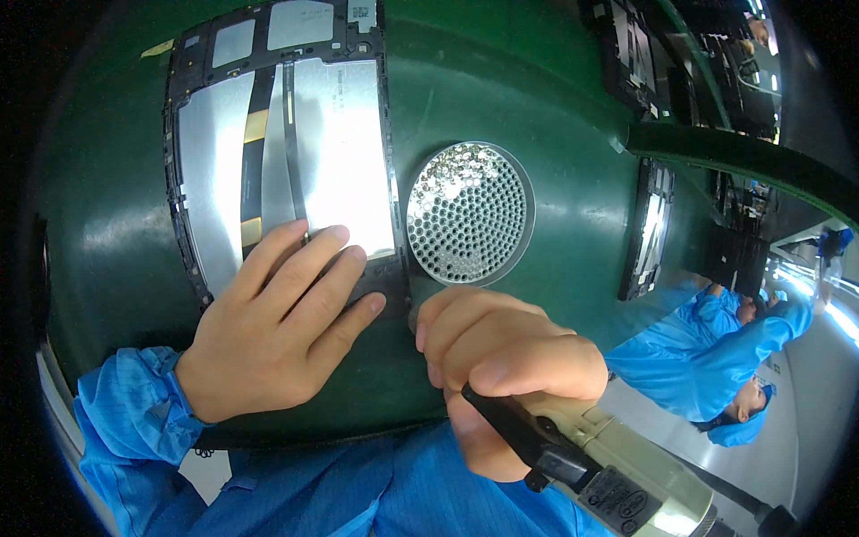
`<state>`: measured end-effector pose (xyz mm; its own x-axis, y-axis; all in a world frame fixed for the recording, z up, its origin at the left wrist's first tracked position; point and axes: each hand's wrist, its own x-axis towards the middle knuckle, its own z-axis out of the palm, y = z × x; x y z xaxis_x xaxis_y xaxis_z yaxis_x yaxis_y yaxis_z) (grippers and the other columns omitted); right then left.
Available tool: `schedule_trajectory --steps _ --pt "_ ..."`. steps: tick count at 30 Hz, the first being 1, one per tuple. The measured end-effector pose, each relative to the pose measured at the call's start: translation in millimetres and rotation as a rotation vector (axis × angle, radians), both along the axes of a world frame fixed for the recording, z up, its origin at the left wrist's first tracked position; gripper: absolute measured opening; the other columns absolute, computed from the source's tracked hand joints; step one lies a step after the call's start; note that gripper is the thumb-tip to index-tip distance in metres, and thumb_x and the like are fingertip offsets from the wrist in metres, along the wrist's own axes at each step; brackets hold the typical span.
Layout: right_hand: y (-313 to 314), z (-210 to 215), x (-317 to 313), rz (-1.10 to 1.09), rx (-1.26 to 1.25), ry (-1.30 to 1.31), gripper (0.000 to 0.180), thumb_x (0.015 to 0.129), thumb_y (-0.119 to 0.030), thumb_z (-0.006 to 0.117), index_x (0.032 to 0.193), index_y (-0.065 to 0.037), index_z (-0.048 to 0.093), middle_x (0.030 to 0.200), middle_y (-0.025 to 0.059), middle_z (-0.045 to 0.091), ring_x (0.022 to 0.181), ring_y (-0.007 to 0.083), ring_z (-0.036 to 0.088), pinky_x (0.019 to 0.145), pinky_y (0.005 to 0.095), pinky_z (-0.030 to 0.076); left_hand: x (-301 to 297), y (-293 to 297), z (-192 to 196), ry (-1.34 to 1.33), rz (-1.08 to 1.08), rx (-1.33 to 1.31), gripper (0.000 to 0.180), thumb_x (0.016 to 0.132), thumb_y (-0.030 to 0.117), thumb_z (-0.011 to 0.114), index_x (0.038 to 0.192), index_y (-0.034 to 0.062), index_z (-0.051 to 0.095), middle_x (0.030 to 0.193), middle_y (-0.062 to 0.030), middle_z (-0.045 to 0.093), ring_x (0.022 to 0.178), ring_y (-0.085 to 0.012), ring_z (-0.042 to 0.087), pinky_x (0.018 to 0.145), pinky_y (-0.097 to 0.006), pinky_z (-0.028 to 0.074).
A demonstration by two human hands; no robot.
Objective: The person takes tablet frames from a conveyor shelf, aligns internal components by hand, drives screws into the frames using an electric screwdriver, and places the assembled tablet frames back onto the shelf.
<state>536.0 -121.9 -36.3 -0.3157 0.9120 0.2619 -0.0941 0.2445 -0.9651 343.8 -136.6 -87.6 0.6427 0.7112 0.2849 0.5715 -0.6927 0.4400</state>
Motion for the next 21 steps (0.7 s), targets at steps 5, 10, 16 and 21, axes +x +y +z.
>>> schedule_trajectory --steps 5,10,16,21 --pt "2.2 -1.2 -0.6 -0.001 0.031 0.0 0.027 0.078 -0.009 0.06 0.101 -0.007 0.044 0.063 0.0039 0.047 0.057 0.0175 0.048 0.057 0.0348 0.041 0.1 4.7 1.6 -0.012 -0.016 0.0 0.025 0.075 0.011 0.064 0.098 0.0048 0.069 0.111 -0.0168 0.059 0.113 -0.0323 0.052 0.099 -0.047 0.039" --pt "1.4 -9.9 5.8 0.034 0.056 0.056 0.033 0.073 -0.001 0.06 0.102 -0.004 0.046 0.064 0.0069 0.05 0.058 0.0202 0.05 0.059 0.038 0.044 -2.1 5.7 0.5 -0.01 -0.023 -0.003 0.025 0.074 0.011 0.062 0.098 0.0041 0.069 0.11 -0.0177 0.058 0.112 -0.0329 0.052 0.099 -0.047 0.039" --pt "12.4 -12.8 28.9 -0.286 0.088 0.135 0.035 0.078 -0.007 0.056 0.111 -0.007 0.047 0.063 0.008 0.047 0.06 0.0205 0.047 0.061 0.0378 0.04 -1.7 4.4 3.4 -0.005 -0.029 -0.007 0.026 0.072 0.01 0.062 0.097 0.0044 0.068 0.109 -0.0183 0.059 0.111 -0.0334 0.053 0.098 -0.048 0.04" --pt "17.7 -21.9 35.1 -0.319 0.083 0.147 0.035 0.076 -0.002 0.057 0.11 -0.003 0.047 0.063 0.0097 0.049 0.06 0.0211 0.048 0.061 0.0392 0.042 0.6 2.7 -0.9 -0.025 -0.021 0.017 0.028 0.071 0.008 0.063 0.098 0.0056 0.068 0.108 -0.0184 0.059 0.111 -0.0337 0.053 0.099 -0.049 0.04"
